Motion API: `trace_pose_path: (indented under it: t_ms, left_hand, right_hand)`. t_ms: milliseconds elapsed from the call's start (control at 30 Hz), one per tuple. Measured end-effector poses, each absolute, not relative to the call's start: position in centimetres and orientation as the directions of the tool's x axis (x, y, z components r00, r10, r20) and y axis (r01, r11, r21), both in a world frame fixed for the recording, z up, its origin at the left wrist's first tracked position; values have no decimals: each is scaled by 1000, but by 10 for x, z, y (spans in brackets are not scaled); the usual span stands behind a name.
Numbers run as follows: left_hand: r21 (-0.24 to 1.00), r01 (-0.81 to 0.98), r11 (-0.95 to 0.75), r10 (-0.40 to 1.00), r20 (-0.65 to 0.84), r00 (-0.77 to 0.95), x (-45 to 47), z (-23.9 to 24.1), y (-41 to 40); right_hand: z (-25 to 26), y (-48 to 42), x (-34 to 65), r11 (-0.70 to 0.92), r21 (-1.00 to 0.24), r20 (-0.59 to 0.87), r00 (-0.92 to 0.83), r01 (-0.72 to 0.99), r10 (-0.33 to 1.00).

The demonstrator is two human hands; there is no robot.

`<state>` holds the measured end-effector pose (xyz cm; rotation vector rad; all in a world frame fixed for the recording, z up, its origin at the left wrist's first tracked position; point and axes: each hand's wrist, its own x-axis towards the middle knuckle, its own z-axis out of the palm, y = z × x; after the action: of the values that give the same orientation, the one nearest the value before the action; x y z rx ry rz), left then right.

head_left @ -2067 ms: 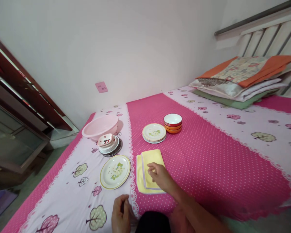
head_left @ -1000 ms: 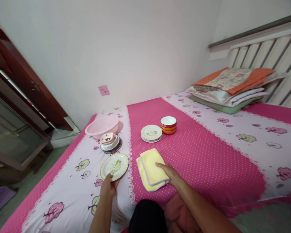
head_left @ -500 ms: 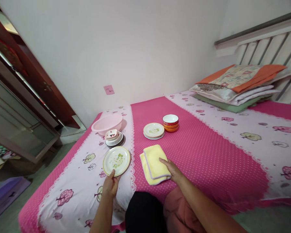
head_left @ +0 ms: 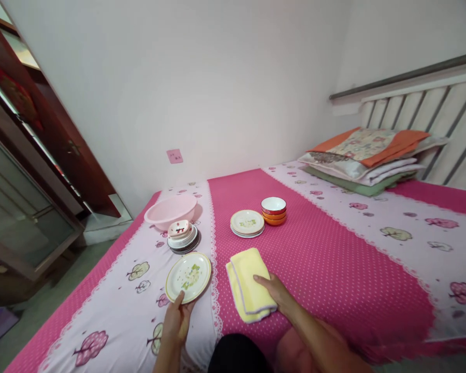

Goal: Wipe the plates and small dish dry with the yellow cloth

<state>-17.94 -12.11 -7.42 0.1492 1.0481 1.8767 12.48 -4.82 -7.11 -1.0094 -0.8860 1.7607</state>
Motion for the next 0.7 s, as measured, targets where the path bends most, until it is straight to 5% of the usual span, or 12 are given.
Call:
trace_pose_path:
  t_ms: [267,533,700]
  left_hand:
    - [780,-596,-188,721,-303,-624,-179,-83,-123]
    - [715,-640,-283,664,-335,-668,-141,-22,-98]
    - [519,-786,-336,845,-203,-495,-100,47,-44]
  right_hand:
    - [-97,-90,174,-300,-950,-286,-151,-83,946]
    - [-51,-33,138,-326,-865,-289,-153,-381,945]
    - [19,3,169,-110,-888,-212,187,-446,959]
